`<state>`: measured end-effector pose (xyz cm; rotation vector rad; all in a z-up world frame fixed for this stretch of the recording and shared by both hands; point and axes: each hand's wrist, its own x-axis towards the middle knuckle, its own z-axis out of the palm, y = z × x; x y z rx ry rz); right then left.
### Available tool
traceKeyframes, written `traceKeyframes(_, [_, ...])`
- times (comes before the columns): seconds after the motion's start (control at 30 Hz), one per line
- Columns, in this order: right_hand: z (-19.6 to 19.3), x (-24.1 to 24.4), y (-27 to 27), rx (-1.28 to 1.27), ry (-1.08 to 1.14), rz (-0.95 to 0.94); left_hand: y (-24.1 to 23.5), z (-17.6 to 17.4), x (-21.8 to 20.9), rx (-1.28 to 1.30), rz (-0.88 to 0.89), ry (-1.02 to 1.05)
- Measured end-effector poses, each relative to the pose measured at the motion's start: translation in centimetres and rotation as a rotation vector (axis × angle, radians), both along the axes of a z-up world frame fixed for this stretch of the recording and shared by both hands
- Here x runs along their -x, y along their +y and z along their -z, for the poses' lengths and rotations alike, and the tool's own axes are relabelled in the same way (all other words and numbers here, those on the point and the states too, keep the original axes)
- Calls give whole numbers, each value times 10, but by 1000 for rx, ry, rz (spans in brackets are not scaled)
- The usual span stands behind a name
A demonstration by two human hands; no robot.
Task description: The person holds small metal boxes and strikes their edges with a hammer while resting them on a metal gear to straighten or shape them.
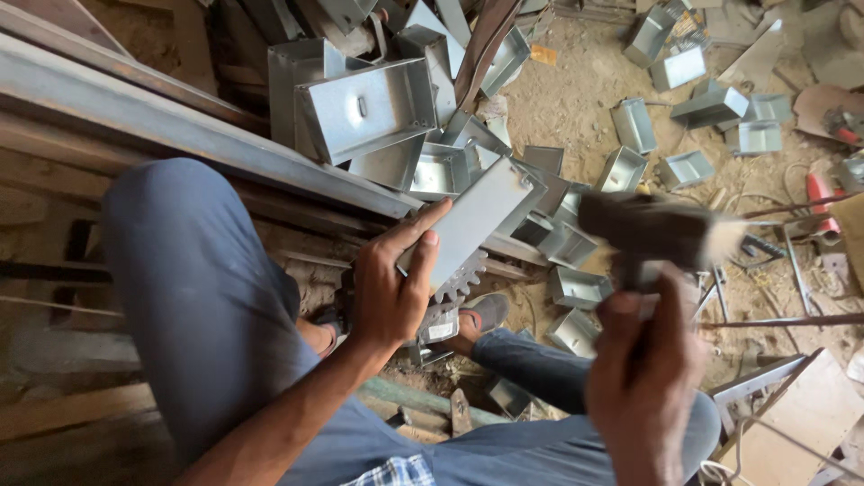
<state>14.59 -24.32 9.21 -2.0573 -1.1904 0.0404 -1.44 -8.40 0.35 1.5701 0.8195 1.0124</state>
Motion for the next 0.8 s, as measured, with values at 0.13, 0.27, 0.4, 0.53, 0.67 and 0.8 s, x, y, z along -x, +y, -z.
traceKeyframes(0.13, [8,-3,4,-87,96,78,0,2,0,-32,1,-15])
traceKeyframes(0.27, [36,-10,28,190,-3,-161,0,1,-2,176,45,7])
traceKeyframes(0.4, [8,-16,28,33,132,-66,-1,-7,1,-63,-17,86])
traceKeyframes(0.53, [-31,-8,16,-153,150,0,-9,-17,7,-10,-27,176])
traceKeyframes(0.67, [-20,-5,15,-78,54,-12,-10,-17,11,-49,-16,169])
traceKeyframes(0.8, [19,1,38,234,80,-89,-11,-17,11,-88,-14,163])
